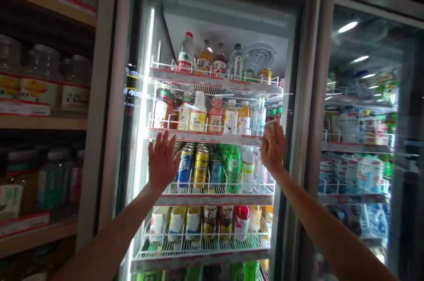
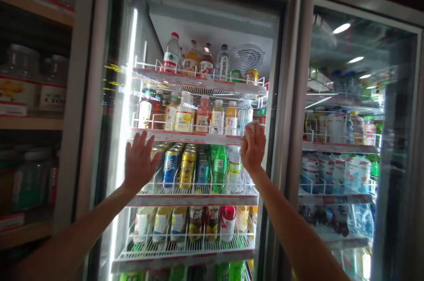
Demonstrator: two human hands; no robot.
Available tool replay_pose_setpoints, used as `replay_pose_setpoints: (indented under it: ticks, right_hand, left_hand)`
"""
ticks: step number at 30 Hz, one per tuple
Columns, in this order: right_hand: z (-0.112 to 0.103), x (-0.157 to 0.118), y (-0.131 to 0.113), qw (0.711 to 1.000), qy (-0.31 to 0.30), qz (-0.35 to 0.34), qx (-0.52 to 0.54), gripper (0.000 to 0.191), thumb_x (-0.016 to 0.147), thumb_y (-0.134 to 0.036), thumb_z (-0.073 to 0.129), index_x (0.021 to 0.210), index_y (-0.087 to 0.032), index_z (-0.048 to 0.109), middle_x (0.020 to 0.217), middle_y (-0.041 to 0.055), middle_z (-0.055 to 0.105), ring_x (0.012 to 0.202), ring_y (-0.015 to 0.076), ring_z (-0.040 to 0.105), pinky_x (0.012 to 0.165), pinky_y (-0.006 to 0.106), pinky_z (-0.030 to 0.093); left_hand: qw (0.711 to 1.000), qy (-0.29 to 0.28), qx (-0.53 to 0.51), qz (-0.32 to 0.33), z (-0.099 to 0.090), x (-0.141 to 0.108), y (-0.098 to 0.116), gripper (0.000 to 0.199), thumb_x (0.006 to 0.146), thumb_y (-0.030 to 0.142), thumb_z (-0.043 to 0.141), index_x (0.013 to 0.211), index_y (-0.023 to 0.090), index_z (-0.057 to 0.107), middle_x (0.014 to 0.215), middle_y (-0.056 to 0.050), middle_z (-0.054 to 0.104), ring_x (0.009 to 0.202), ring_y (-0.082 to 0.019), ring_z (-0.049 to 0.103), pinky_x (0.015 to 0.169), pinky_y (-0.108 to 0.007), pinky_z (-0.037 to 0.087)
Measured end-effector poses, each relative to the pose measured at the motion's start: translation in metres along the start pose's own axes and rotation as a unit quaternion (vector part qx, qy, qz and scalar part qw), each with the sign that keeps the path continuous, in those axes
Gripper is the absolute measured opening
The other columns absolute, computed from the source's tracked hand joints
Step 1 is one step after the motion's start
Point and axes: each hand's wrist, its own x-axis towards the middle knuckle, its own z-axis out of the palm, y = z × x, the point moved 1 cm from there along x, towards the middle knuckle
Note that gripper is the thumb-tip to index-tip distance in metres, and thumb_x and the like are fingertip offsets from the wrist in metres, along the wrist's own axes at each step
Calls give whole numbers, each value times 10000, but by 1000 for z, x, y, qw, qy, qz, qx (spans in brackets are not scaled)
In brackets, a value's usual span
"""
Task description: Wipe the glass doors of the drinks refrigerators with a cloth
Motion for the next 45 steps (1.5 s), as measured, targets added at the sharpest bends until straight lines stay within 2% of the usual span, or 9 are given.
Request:
replay_pose_setpoints:
  ticks: [4, 9, 15, 21, 26, 31, 37, 39, 45]
  right_hand:
    - [2, 7, -11, 993, -64, -95, -6, 422, 851, -196, 431, 1262, -245, 509, 1481, 65, 321, 1364, 249, 292, 1072, 486, 322]
    - [7, 52, 3, 993, 86, 76, -32, 411, 857, -198, 408, 1252, -186, 520, 1412, 128, 412, 1312, 278, 370, 1037, 527, 346]
    - [24, 32, -60, 975, -119, -188, 9, 453, 846, -202, 438, 1294, -259, 474, 1484, 25, 318, 1383, 217, 249, 1088, 452, 310]
    - [24, 26, -50, 999, 23, -2, -25, 476, 848, -156, 391, 1314, -223, 462, 1494, 63, 294, 1371, 253, 267, 1090, 508, 287]
    - [11, -10, -38, 997, -29, -65, -26, 464, 844, -169, 432, 1301, -239, 467, 1501, 67, 279, 1371, 255, 276, 1071, 495, 324]
    - [-5, -38, -12, 997, 37, 28, -62, 497, 852, -142, 389, 1342, -222, 422, 1494, 100, 282, 1365, 266, 283, 1070, 526, 314]
    - [-16, -101, -43, 996, -70, -37, -45, 530, 836, -139, 444, 1343, -285, 401, 1516, 60, 241, 1372, 276, 271, 1038, 526, 369]
    - [-18, -103, -43, 992, -108, -51, -48, 501, 837, -154, 450, 1320, -287, 432, 1504, 67, 271, 1367, 278, 283, 1037, 521, 365]
    - [-16, -74, -35, 996, 2, 43, -82, 512, 860, -147, 383, 1365, -232, 375, 1505, 118, 244, 1379, 271, 247, 1045, 535, 329]
  left_hand:
    - [1000, -2, -3, 11, -2, -2, -1, 603, 892, 308, 437, 1438, 182, 214, 1491, -135, 245, 1401, -257, 147, 1123, -489, 153]
    - [1000, 6, -1, 23, -2, -3, -2, 627, 890, 293, 448, 1447, 195, 178, 1500, -119, 221, 1402, -245, 140, 1130, -475, 153]
    - [1000, 9, 8, 28, -1, -5, -4, 645, 886, 307, 462, 1449, 196, 166, 1496, -122, 229, 1400, -248, 149, 1124, -475, 169]
    - [999, -13, 9, 46, -5, -9, -10, 644, 886, 306, 465, 1447, 185, 173, 1485, -135, 261, 1402, -245, 138, 1119, -458, 184]
    - [999, -9, -4, 45, -3, -12, -12, 638, 886, 312, 462, 1445, 190, 181, 1487, -124, 262, 1404, -238, 130, 1127, -455, 170]
    - [999, -14, -22, 35, -1, -14, -12, 634, 887, 324, 457, 1446, 211, 180, 1501, -106, 221, 1402, -240, 140, 1134, -461, 149]
    - [998, -24, -48, 32, -3, -14, -13, 633, 886, 323, 459, 1446, 224, 183, 1506, -91, 207, 1399, -247, 147, 1137, -472, 147]
    - [997, -31, -59, 28, -3, -14, -13, 626, 888, 324, 451, 1446, 233, 183, 1510, -80, 195, 1398, -249, 148, 1139, -479, 139]
    - [997, -36, -63, 26, -7, -27, -10, 629, 886, 297, 454, 1447, 230, 178, 1512, -79, 183, 1401, -239, 134, 1147, -467, 119]
